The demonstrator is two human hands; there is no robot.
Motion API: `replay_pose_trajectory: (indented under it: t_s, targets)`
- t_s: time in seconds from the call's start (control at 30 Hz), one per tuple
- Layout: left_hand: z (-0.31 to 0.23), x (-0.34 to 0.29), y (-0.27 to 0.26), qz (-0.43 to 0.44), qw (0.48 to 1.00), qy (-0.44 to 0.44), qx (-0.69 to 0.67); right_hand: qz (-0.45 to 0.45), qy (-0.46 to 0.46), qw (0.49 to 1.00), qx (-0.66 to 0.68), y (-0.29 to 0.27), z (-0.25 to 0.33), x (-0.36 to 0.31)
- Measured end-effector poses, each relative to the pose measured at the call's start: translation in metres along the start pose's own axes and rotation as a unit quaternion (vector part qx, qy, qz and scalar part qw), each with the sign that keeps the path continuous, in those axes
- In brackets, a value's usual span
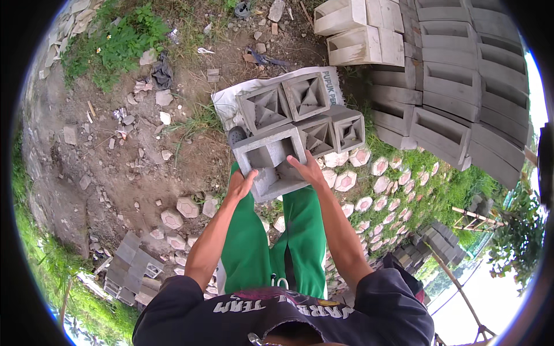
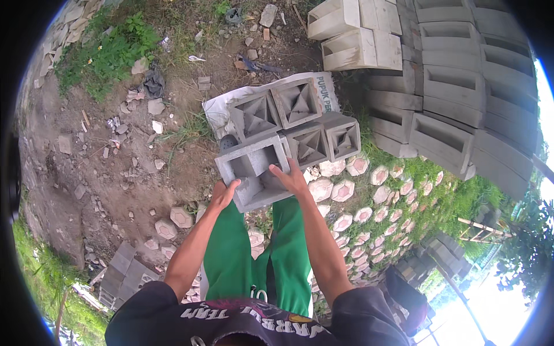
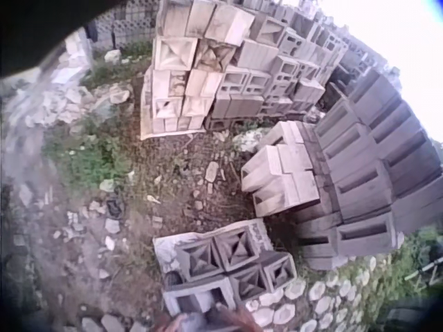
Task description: The person moves decorative concrete vent blocks one by one from one stack to another in an outdoor construction area.
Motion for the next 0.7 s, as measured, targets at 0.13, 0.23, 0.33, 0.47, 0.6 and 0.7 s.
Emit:
replay_pose_trajectory:
  t_s: [0.13, 0.23, 0.33, 0.47, 0.6, 0.7]
  targets:
    - [-0.007, 0.052, 0.011, -0.008, 0.998, -0.012, 0.059, -0.104, 0.033, 0.991, -0.081, 0.008, -0.017, 0.064]
    - [0.008, 0.109, 0.017, -0.056, 0.992, 0.063, 0.097, -0.117, 0.013, 0.986, -0.116, 0.014, -0.027, 0.116]
    - [0.004, 0.153, 0.018, -0.049, 0.99, 0.04, 0.125, -0.12, 0.003, 0.987, -0.106, 0.018, -0.042, 0.159]
    - [0.003, 0.203, 0.014, -0.059, 0.987, 0.026, 0.148, -0.107, 0.015, 0.988, -0.114, 0.023, -0.044, 0.203]
    - [-0.019, 0.221, 0.017, -0.081, 0.985, 0.046, 0.147, -0.121, -0.029, 0.983, -0.137, 0.018, -0.045, 0.237]
    - [-0.028, 0.233, 0.015, -0.099, 0.983, 0.053, 0.145, -0.092, -0.024, 0.986, -0.138, 0.015, -0.045, 0.258]
Point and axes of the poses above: each hand's wrist, its own x-axis towards the middle knuckle, its own y-axis out of the palm, z = x × y, the point moved 3 cm from there along x, towards the middle knuckle, and after that the axes turned 3 degrees about -y, right-handed, at the moved point
